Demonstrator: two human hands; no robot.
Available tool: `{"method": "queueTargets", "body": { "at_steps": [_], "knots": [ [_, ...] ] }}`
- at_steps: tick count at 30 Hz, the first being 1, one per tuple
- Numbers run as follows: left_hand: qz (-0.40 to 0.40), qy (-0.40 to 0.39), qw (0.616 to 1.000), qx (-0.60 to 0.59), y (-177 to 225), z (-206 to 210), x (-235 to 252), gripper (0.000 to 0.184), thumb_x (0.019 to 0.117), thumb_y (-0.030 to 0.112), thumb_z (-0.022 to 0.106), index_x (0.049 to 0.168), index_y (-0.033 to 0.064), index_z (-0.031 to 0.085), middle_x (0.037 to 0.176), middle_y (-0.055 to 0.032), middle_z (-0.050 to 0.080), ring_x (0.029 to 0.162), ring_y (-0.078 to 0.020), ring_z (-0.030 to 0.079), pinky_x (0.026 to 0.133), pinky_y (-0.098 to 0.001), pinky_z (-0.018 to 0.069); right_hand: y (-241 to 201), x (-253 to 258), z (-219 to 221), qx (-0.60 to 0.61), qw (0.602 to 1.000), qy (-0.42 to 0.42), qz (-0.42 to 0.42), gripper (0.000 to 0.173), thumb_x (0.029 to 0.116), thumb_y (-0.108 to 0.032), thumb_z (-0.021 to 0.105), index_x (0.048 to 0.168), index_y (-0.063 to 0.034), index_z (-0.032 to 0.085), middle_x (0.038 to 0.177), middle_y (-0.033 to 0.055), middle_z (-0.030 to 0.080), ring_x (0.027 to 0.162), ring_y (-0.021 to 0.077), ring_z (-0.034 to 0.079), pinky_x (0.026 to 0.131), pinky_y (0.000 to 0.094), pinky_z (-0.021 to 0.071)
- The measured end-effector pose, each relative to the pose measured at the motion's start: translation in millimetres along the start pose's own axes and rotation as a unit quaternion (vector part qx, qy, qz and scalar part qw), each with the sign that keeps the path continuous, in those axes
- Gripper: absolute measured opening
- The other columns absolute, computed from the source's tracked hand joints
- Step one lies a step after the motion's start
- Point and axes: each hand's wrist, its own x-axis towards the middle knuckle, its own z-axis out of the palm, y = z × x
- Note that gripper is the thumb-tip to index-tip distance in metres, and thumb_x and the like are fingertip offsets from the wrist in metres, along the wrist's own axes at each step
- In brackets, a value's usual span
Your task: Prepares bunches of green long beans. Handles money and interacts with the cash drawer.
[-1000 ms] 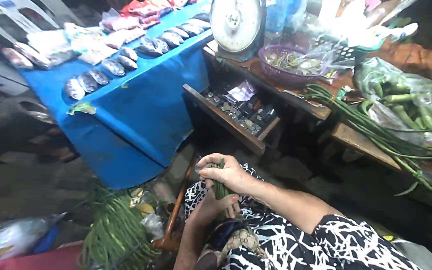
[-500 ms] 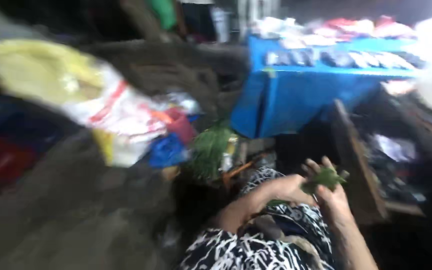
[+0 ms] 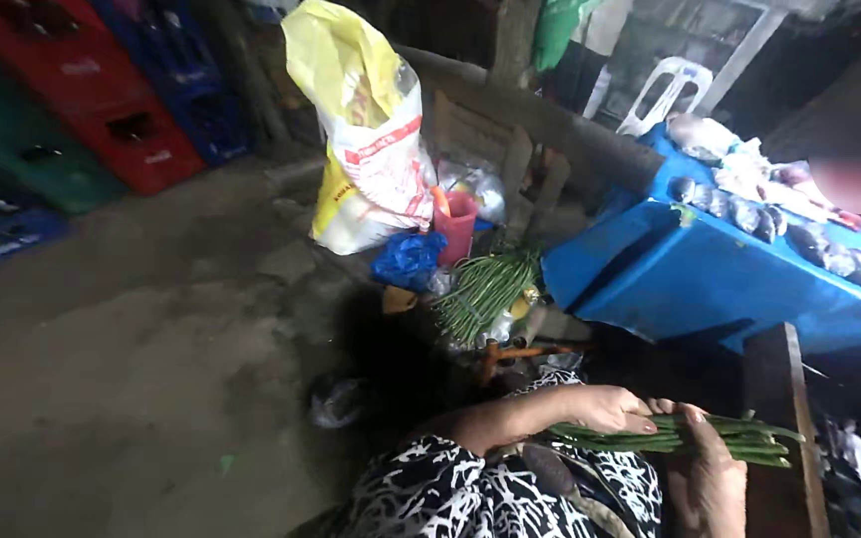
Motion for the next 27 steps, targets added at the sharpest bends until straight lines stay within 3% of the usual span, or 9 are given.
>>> {"method": "queueTargets", "body": {
  "at_steps": [2, 6, 11, 14, 17, 19, 22, 24, 27],
  "knots": [
    [0.013, 0.043, 0.997, 0.066, -2, -3, -3, 0.036, 0.1101, 0.02, 0.044, 0.098, -0.0076, 0.065, 0.082, -0.017, 0.062, 0.078, -0.0261, 0.06, 0.075, -0.0456, 0.0496, 1, 1, 7, 0.001, 1.0, 0.009, -0.002, 0.015, 0.0999, -0.008, 0.052, 0.101, -0.0032, 0.066, 0.089, 0.0086, 0.076, 0.084, 0.0188, 0.075, 0.083, 0.0359, 0.0633],
    [0.022, 0.067, 0.992, 0.105, -3, -8, -8, 0.036, 0.1091, 0.02, 0.047, 0.092, -0.0073, 0.064, 0.078, -0.0172, 0.061, 0.074, -0.0272, 0.059, 0.071, -0.045, 0.0483, 4, 0, 11, 0.002, 1.0, 0.014, 0.008, 0.015, 0.0995, -0.005, 0.051, 0.104, -0.0021, 0.065, 0.092, 0.0094, 0.077, 0.086, 0.0202, 0.076, 0.084, 0.037, 0.0637],
    [0.011, 0.079, 0.993, 0.088, -5, -10, -13, 0.03, 0.1041, 0.019, 0.058, 0.111, -0.0074, 0.071, 0.104, -0.0216, 0.072, 0.1, -0.0298, 0.069, 0.093, -0.0471, 0.0522, 6, -2, 12, -0.085, 0.995, 0.053, -0.02, 0.012, 0.0942, 0.001, 0.059, 0.105, 0.0, 0.063, 0.082, 0.0064, 0.075, 0.071, 0.0158, 0.075, 0.069, 0.0325, 0.0653],
    [-0.005, 0.098, 0.993, 0.066, -1, -11, -15, 0.027, 0.1035, 0.018, 0.06, 0.111, -0.0057, 0.071, 0.1, -0.0188, 0.072, 0.092, -0.0259, 0.069, 0.087, -0.044, 0.0537, 8, -1, 13, -0.106, 0.992, 0.057, -0.034, 0.013, 0.0934, 0.0, 0.061, 0.107, -0.0017, 0.061, 0.08, 0.003, 0.074, 0.069, 0.0118, 0.072, 0.068, 0.0296, 0.0641],
    [-0.021, 0.103, 0.993, 0.047, 9, -14, -18, 0.024, 0.1045, 0.016, 0.058, 0.112, -0.0037, 0.071, 0.088, -0.0144, 0.072, 0.071, -0.0181, 0.067, 0.07, -0.0357, 0.0576, 6, -3, 9, -0.103, 0.994, 0.029, -0.028, 0.014, 0.0947, -0.001, 0.06, 0.108, -0.0023, 0.059, 0.081, 0.0022, 0.073, 0.07, 0.0113, 0.072, 0.07, 0.0302, 0.0638],
    [-0.025, 0.109, 0.991, 0.068, 15, -21, -22, 0.026, 0.1052, 0.018, 0.057, 0.113, -0.0015, 0.071, 0.092, -0.0124, 0.071, 0.074, -0.0145, 0.064, 0.072, -0.0322, 0.0549, 4, -6, 6, -0.08, 0.997, 0.011, -0.02, 0.011, 0.0964, -0.002, 0.059, 0.107, -0.002, 0.058, 0.077, 0.0043, 0.072, 0.066, 0.0145, 0.071, 0.068, 0.0327, 0.0641],
    [-0.022, 0.157, 0.984, 0.087, 9, -33, -26, 0.026, 0.1055, 0.019, 0.056, 0.111, -0.0013, 0.071, 0.093, -0.0108, 0.07, 0.081, -0.0132, 0.063, 0.077, -0.0319, 0.0514, 4, -6, 0, -0.061, 0.998, -0.007, -0.007, 0.007, 0.0995, -0.004, 0.054, 0.105, -0.0062, 0.056, 0.07, 0.0001, 0.067, 0.06, 0.0122, 0.068, 0.064, 0.03, 0.0627],
    [-0.009, 0.219, 0.97, 0.108, 5, -45, -31, 0.023, 0.1046, 0.017, 0.058, 0.106, -0.0018, 0.072, 0.088, -0.0108, 0.069, 0.079, -0.0152, 0.063, 0.076, -0.0339, 0.053, 4, -5, -7, -0.047, 0.999, -0.008, 0.006, 0.006, 0.0999, -0.005, 0.054, 0.101, -0.0076, 0.059, 0.067, -0.0008, 0.065, 0.058, 0.0108, 0.065, 0.063, 0.0283, 0.0609],
    [-0.046, 0.302, 0.937, 0.169, 5, -80, -43, 0.026, 0.1053, 0.021, 0.057, 0.111, 0.0008, 0.073, 0.098, -0.0132, 0.073, 0.09, -0.0216, 0.07, 0.086, -0.0432, 0.0559, 0, -5, -13, -0.024, 1.0, -0.002, 0.019, 0.011, 0.0995, -0.003, 0.052, 0.097, -0.0088, 0.06, 0.064, -0.0003, 0.065, 0.056, 0.0107, 0.065, 0.061, 0.0281, 0.0604]
  ]
}}
